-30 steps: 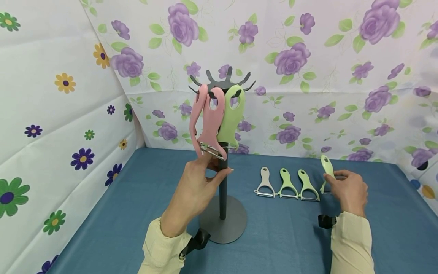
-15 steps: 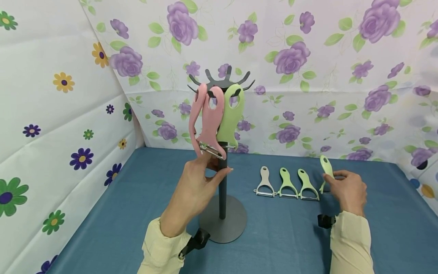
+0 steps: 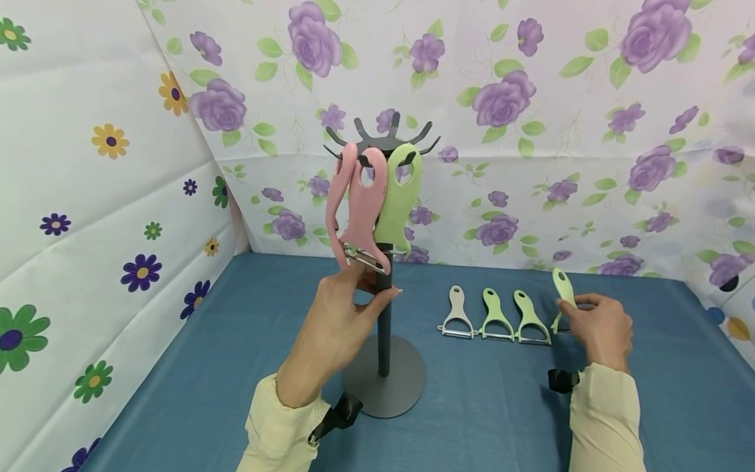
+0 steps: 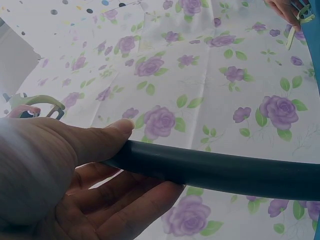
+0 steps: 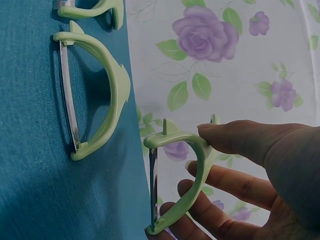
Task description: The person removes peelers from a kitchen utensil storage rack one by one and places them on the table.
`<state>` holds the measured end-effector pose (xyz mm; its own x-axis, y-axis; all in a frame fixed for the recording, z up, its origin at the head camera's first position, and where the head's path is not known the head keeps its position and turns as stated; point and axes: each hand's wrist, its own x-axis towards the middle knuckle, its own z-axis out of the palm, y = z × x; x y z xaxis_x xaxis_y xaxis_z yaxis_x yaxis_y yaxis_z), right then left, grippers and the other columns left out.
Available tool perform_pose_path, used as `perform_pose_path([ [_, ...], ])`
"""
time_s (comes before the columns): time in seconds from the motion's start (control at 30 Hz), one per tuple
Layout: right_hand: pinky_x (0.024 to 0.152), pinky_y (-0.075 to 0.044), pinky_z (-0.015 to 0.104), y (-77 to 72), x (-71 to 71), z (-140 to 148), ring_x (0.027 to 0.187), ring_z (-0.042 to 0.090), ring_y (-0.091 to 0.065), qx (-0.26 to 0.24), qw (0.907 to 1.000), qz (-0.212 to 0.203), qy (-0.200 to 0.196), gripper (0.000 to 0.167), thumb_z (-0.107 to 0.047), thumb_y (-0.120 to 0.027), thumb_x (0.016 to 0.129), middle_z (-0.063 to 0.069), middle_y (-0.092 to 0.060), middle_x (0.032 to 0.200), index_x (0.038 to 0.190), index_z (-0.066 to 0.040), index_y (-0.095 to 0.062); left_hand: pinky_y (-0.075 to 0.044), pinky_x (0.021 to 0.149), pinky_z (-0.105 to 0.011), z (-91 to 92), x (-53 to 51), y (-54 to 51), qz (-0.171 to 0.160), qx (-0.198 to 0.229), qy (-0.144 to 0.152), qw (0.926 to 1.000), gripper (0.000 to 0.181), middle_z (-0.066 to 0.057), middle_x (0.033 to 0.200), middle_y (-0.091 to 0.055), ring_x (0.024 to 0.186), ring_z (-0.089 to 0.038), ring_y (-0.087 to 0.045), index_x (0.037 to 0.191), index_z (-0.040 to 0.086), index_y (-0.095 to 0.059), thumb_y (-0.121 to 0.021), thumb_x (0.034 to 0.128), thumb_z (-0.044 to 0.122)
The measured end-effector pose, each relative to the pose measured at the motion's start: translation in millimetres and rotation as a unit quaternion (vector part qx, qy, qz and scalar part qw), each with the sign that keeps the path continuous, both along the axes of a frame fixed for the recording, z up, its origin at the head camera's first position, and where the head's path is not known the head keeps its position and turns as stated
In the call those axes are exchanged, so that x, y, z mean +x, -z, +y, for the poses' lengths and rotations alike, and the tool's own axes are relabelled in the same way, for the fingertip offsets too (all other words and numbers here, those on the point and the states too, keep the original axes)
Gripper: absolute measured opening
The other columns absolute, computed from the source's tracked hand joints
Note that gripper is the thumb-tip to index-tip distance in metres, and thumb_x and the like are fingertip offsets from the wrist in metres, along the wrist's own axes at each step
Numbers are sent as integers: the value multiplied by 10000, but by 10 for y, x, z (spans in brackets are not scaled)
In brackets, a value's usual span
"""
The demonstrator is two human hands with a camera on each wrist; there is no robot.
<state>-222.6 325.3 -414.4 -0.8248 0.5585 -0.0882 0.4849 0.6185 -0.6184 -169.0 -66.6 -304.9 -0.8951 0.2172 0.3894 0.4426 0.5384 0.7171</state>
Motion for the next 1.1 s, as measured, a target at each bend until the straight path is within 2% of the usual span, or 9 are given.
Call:
perform_pose_path([
  [0.23, 706, -542, 530, 20, -13, -19, 1109, 478, -614, 38, 10000, 38, 32, 594, -414, -614, 1012, 316, -604, 1350, 1414, 19, -567, -635, 752, -284, 3, -6, -4, 14, 25, 30, 10000, 287, -30, 982, -723, 936, -143, -707, 1189, 144, -610, -751, 944, 193],
  [1.1, 666, -536, 505, 75, -9, -1, 1080, 471, -620, -74, 10000, -55, -1, 585, -405, -619, 1009, 317, -599, 1354, 1409, 19, -571, -632, 755, -278, -5, 4, -3, 20, -1, 54, 10000, 282, -13, 980, -723, 935, -129, -703, 1188, 152, -607, -746, 949, 205],
])
